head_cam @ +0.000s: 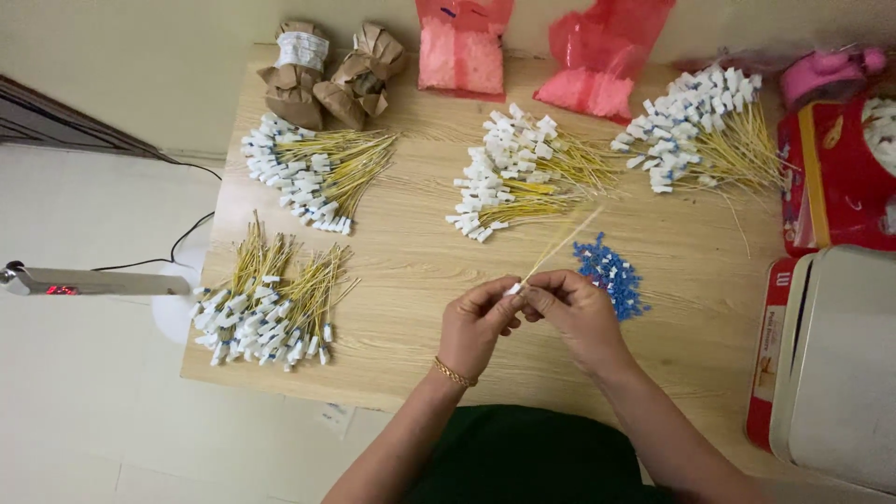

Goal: Assemble small wire components by manually attaching blue plastic pieces to the stems.

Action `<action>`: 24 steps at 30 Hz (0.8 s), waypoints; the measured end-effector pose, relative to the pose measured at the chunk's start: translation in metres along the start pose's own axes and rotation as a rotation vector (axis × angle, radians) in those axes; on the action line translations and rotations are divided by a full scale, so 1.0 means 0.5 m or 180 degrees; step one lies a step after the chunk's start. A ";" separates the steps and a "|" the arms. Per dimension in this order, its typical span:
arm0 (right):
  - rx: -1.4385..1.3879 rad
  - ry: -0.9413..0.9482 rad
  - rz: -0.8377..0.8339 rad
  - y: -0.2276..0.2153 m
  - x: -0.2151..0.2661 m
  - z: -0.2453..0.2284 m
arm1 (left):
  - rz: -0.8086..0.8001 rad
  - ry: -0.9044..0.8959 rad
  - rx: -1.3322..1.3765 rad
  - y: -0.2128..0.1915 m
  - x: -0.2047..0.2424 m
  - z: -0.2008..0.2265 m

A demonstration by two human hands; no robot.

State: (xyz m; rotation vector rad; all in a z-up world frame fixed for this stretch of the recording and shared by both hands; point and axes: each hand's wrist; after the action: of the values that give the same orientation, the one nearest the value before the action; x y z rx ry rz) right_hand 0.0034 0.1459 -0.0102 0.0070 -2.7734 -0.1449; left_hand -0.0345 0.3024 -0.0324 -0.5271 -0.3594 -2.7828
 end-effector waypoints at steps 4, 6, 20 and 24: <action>0.0076 -0.0118 0.0048 0.003 0.008 -0.020 | -0.0003 0.0204 -0.0034 0.020 0.013 0.006; -0.0056 -0.0169 0.0109 -0.005 0.006 -0.013 | 0.0040 0.0245 0.0077 0.032 0.021 0.011; 0.0110 -0.0392 0.0072 -0.011 0.044 -0.034 | 0.0128 -0.0474 0.1197 0.033 0.028 -0.035; 0.0281 -0.0474 0.0105 -0.016 0.047 -0.047 | 0.0014 -0.0421 0.1000 0.033 0.044 -0.017</action>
State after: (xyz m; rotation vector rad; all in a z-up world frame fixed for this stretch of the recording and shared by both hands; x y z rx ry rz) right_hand -0.0102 0.1347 0.0194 -0.0280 -2.9245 -0.0150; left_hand -0.0517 0.2796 -0.0285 -0.6316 -0.8059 -2.6207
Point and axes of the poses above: each hand's wrist, its own x-axis away from the middle knuckle, its own y-axis out of the palm, z = x × y, and after that the axes turned 5 degrees about z, right-handed
